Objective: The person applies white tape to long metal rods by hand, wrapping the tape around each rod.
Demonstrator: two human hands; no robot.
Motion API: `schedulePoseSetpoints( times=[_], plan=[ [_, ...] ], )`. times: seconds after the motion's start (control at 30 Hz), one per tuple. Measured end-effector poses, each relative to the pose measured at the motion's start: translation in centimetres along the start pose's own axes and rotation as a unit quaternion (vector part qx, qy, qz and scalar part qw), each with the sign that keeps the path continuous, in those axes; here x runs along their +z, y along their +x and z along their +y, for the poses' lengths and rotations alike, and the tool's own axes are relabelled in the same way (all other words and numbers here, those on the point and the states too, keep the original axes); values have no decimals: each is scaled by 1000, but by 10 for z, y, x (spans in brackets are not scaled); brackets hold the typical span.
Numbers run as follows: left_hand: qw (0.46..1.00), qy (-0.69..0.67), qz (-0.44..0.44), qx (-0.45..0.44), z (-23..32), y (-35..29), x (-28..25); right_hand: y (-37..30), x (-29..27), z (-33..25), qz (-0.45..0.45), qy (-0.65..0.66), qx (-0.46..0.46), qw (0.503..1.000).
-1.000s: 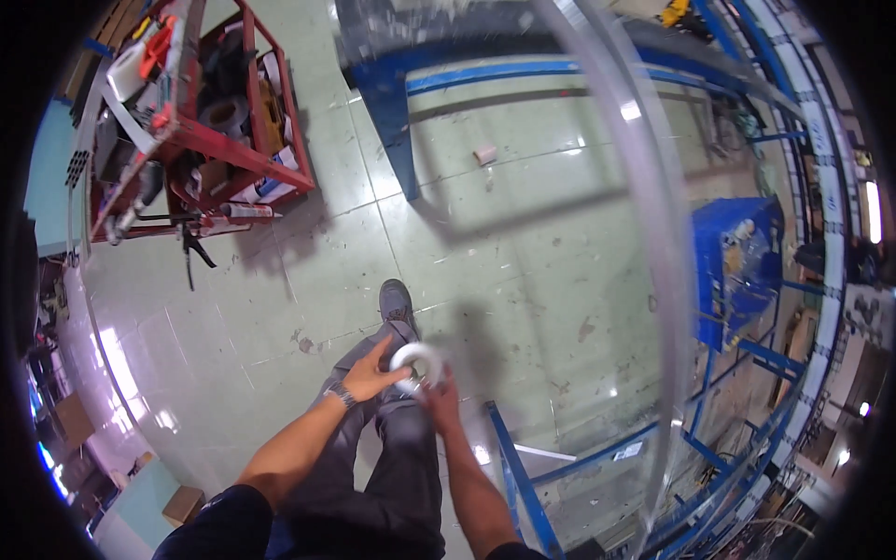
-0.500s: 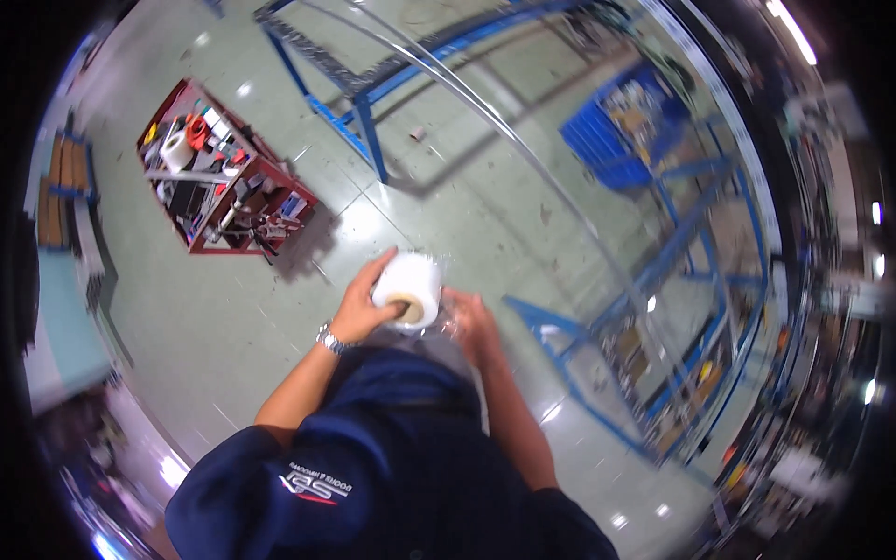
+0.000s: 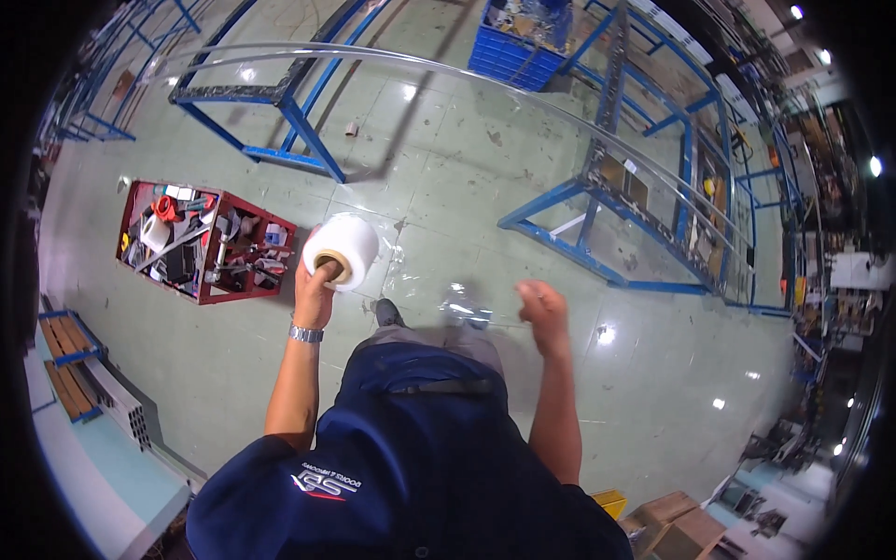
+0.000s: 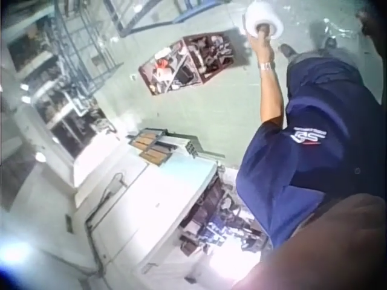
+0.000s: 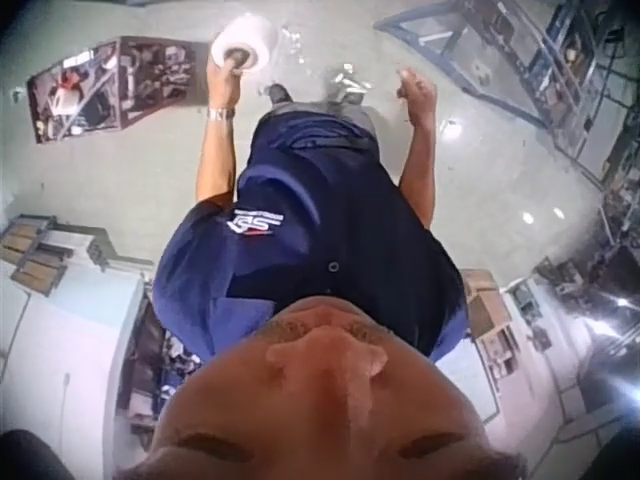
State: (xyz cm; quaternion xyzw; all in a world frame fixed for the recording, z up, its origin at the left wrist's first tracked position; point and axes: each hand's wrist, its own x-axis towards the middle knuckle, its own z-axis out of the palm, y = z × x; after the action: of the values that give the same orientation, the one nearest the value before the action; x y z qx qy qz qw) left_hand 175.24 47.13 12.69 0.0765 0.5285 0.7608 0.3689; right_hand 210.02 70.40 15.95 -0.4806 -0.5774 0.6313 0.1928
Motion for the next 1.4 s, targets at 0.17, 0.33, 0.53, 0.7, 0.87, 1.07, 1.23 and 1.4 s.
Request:
schedulePoseSetpoints(
  times=[0.17, 0.33, 0.53, 0.7, 0.87, 1.07, 1.23, 1.4],
  plan=[
    [987, -150, 4, -65, -47, -46, 29, -82, -133, 75, 242, -21, 6, 970],
    [977, -159, -129, -55, -121, -92, 106, -188, -266, 160, 358, -18, 27, 933],
    [949, -153, -248, -121, -231, -166, 307, -303, -376, 233, 387, -126, 31, 913],
    [895, -139, -367, -210, -241, -239, 430, -276, -366, 195, 230, -116, -160, 953],
    [898, -43, -369, -237, -247, -263, 454, -225, -337, 110, 85, -21, -270, 959],
    [928, -84, -264, -249, -224, -268, 410, -179, -292, 120, 39, -37, -195, 979],
    [938, -269, -136, -169, -168, -213, 319, -165, -199, 53, -104, -144, -291, 940],
    [930, -339, -110, -93, -113, -166, 234, -107, -77, 60, -318, 62, -140, 935]
  ],
)
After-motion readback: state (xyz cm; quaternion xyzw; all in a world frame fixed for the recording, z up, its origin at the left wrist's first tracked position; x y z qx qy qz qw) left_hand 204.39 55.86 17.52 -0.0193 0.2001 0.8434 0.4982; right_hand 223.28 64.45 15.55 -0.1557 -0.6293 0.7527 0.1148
